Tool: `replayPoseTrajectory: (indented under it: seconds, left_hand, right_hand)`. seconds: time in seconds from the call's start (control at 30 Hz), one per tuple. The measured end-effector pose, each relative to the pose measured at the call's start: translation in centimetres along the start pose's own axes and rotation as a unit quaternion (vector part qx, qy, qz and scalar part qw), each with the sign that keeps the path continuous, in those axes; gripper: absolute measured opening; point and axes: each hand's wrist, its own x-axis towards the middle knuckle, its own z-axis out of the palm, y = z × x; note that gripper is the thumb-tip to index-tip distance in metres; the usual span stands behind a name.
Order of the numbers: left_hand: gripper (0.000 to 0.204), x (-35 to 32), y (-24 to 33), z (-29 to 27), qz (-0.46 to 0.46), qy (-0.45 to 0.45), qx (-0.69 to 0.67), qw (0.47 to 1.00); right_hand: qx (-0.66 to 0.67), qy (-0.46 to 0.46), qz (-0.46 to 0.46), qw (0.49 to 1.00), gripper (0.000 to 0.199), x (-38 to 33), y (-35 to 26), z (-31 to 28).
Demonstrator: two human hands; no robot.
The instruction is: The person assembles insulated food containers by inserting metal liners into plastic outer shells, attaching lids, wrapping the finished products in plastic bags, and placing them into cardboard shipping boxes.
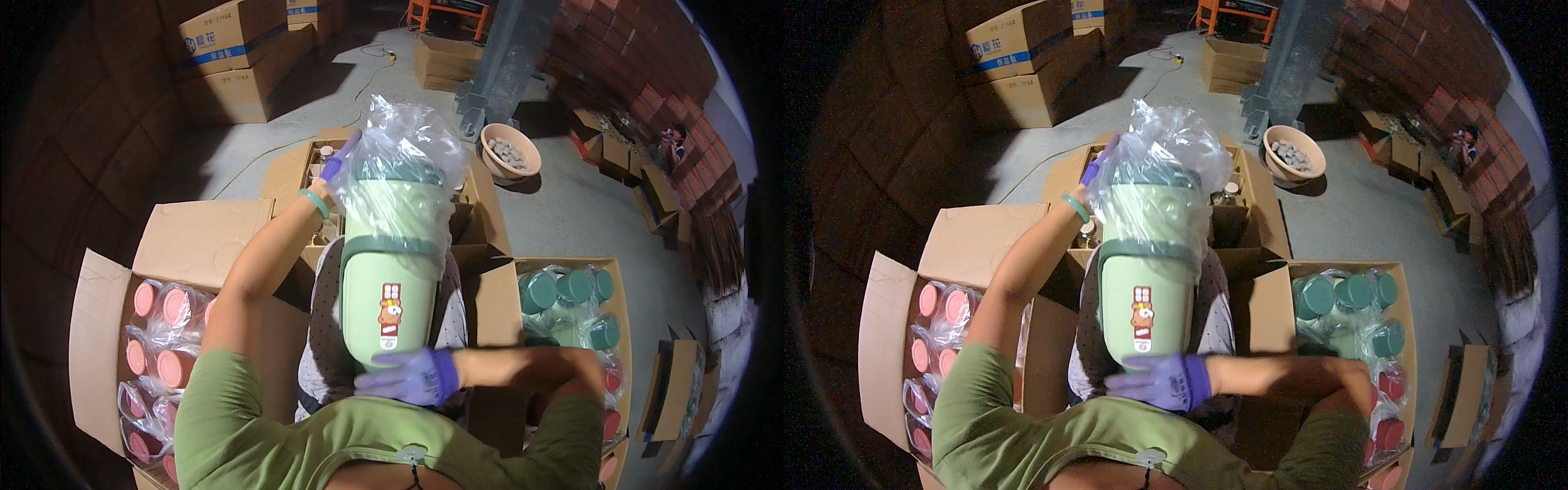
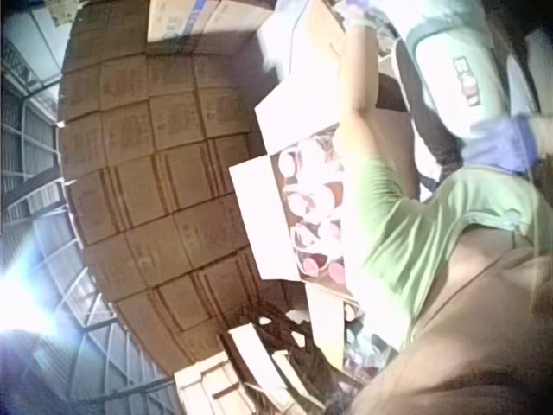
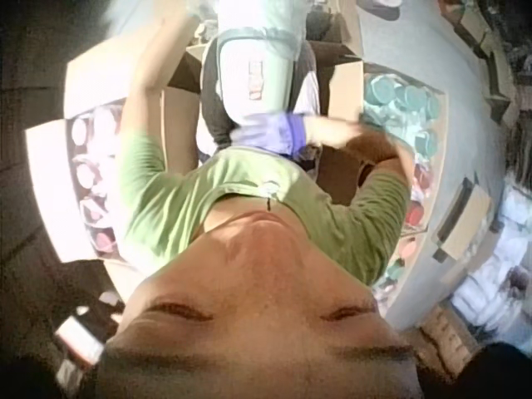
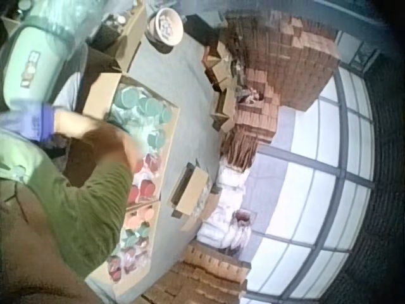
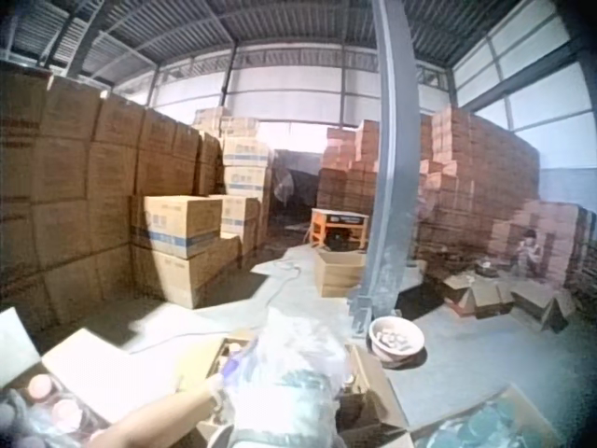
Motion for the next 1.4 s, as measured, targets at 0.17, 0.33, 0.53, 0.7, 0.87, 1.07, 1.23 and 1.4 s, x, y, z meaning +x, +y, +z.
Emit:
replayPoseTrajectory:
  seconds: [0.17, 0.33, 0.53, 0.7, 0.87, 1.07, 1.23, 1.4]
  left_hand:
    - [0.075, -2.6, 0.9, 2.6, -0.021, -0.087, -0.061, 0.994]
    - [0.064, -3.5, 2.2, 3.8, 0.061, -0.074, 0.048, 0.994]
    - [0.04, -5.6, 2.4, 2.6, 0.212, 0.092, 0.212, 0.95]
    - [0.037, -6.2, 0.3, 0.8, 0.225, -0.017, 0.401, 0.888]
    - [0.046, -2.7, -3.3, -0.5, 0.105, 0.003, 0.132, 0.986]
    - [0.048, -0.3, -3.0, -1.0, 0.155, -0.013, 0.198, 0.968]
    - [0.043, -5.5, -0.2, 4.2, 0.283, 0.011, 0.453, 0.845]
    - [0.058, -5.4, 1.2, 6.1, 0.332, 0.016, 0.406, 0.851]
  right_hand:
    - [-0.233, 0.128, 0.444, 0.856, 0.045, 0.5, 15.5, -15.1]
    - [-0.302, 0.175, 0.444, 0.825, 0.04, -2.3, 22.3, -13.6]
    - [-0.224, -0.039, 0.443, 0.868, 0.035, -3.8, 8.5, 0.2]
    - [0.159, -0.53, 0.25, 0.795, 0.031, -3.9, 1.5, 0.8]
    - [0.108, -0.167, 0.348, 0.916, 0.028, -6.3, 13.4, -11.7]
    - [0.008, 0.19, 0.373, 0.908, 0.048, -3.6, 21.7, -13.4]
    - [0.321, 0.429, 0.361, 0.763, 0.039, -8.3, 26.0, -6.2]
    - [0.2, 0.442, 0.472, 0.736, 0.046, -10.6, 27.0, -5.5]
